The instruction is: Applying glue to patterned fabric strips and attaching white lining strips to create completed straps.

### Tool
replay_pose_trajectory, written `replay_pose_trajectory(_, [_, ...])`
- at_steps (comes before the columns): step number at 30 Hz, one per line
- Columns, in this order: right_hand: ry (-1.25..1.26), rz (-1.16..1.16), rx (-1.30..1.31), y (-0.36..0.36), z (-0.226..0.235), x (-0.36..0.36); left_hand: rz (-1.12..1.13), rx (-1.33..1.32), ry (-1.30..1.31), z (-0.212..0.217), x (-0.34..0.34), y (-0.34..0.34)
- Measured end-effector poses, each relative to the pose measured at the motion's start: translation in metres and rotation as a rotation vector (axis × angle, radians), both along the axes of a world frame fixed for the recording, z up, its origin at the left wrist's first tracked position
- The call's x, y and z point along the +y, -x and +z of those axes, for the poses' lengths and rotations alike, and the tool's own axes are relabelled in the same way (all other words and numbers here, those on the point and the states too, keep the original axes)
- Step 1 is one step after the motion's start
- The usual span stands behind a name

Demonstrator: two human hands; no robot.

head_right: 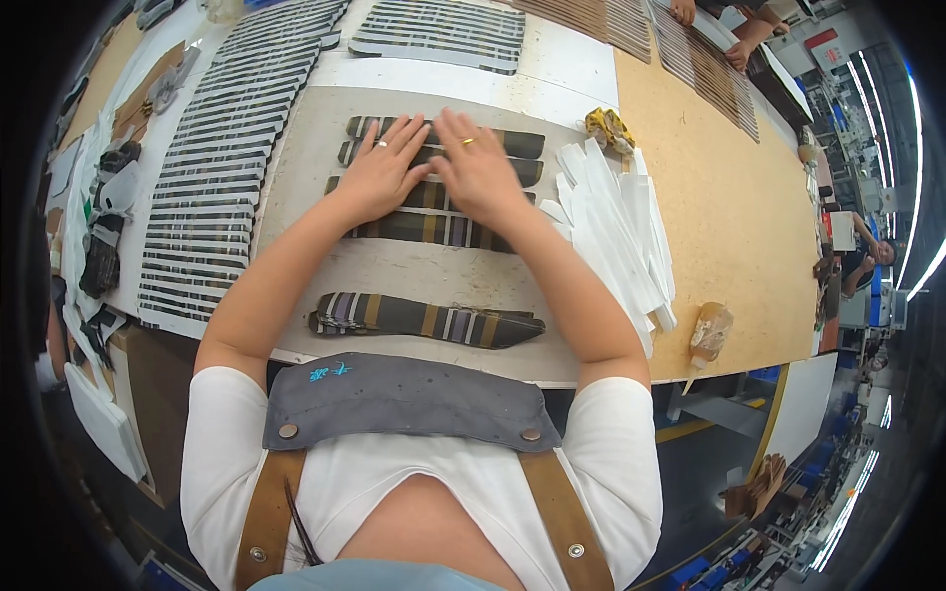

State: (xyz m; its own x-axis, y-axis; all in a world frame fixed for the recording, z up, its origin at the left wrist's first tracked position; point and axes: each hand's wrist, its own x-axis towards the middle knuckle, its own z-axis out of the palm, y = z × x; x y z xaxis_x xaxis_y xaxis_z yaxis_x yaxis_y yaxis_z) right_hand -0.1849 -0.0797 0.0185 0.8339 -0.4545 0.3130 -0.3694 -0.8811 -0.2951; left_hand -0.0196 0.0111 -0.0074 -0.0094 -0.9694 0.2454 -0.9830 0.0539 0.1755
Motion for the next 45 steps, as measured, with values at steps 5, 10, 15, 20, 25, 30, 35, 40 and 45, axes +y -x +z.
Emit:
replay_pose_trajectory(5, [-0.032, -0.038, 0.120, 0.003, -0.026, 0.001, 0.045, -0.025, -0.172, 0.004, 0.005, -0.009])
replay_pose_trajectory(10, [-0.007, -0.287, 0.177, 0.047, -0.031, -0.020, 0.274, -0.079, -0.191, 0.000, 0.028, -0.028])
replay_pose_trajectory(15, [-0.036, -0.350, 0.174, 0.066, -0.024, -0.024, 0.282, -0.058, -0.209, 0.001, 0.027, -0.027])
replay_pose_trajectory(20, [-0.463, -0.295, -0.140, 0.081, 0.009, -0.023, 0.255, 0.287, -0.249, 0.013, 0.021, -0.039])
replay_pose_trajectory(25, [-0.320, -0.422, -0.332, 0.157, 0.070, -0.019, 0.221, 0.711, 0.118, 0.024, 0.027, -0.053])
replay_pose_trajectory(30, [0.110, -1.149, 0.136, 0.295, 0.072, -0.002, 0.265, 0.394, 0.039, 0.032, 0.045, -0.043])
replay_pose_trajectory(35, [-0.091, -1.459, 0.527, 0.363, 0.060, 0.033, 0.309, 0.228, 0.040, 0.018, 0.046, -0.032])
replay_pose_trajectory(40, [-0.353, -1.331, 0.168, 0.404, 0.052, 0.032, 0.293, 0.166, 0.005, 0.013, 0.045, -0.029])
replay_pose_trajectory(45, [-0.975, -1.334, -0.477, 0.439, 0.038, 0.009, 0.280, 0.134, 0.013, 0.010, 0.045, -0.027])
